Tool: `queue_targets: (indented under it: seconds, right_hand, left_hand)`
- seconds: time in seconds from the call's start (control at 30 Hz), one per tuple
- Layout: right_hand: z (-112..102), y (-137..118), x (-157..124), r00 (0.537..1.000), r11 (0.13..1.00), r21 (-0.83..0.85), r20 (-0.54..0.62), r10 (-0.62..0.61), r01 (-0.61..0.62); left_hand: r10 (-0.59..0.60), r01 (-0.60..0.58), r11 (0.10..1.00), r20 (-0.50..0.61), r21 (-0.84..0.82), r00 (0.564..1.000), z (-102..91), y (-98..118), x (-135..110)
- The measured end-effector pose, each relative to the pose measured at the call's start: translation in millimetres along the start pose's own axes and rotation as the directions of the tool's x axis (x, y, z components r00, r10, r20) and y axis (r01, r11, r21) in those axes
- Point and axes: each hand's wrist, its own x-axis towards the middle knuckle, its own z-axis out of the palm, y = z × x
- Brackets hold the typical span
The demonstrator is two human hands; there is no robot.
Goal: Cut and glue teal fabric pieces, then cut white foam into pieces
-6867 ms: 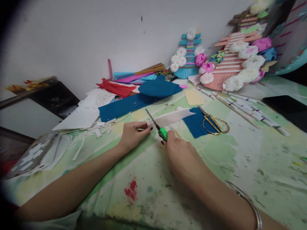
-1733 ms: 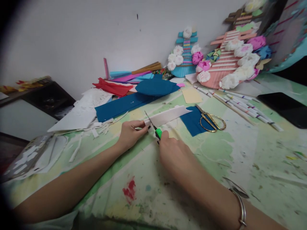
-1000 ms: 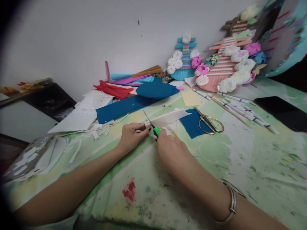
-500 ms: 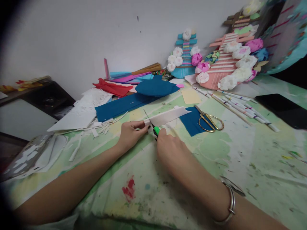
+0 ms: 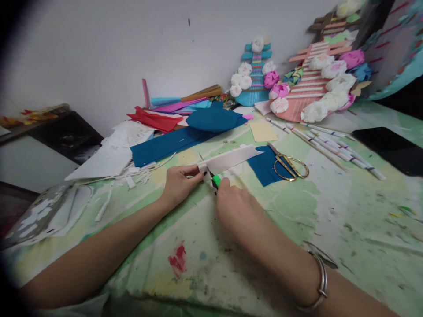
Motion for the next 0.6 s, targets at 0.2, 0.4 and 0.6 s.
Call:
queue_targets:
  seconds: [0.2,0.4,0.6]
  right_hand:
    - [2.2,0.3,-0.9,1.0,1.0,0.001,0.007,0.007,-0.007]
    - [5.7,1.6,-2.4,1.0,1.0,-0.006,-0.006,0.005,-0.005]
    - [7.4,4.0,-3.2,1.0,0.999,-0.032,-0.009,-0.017,0.017]
  left_hand:
    - [0.003,-0.003,1.0,-0.002,-0.014,1.0,-0.3,0.1,0.3]
    - [0.001,-0.001,1.0,-0.003,-0.01,1.0,0.2,0.5,0.1]
    - [0.01,-0.01,1.0,-0.006,-0.006,1.0,0.4,-0.1,-0.3]
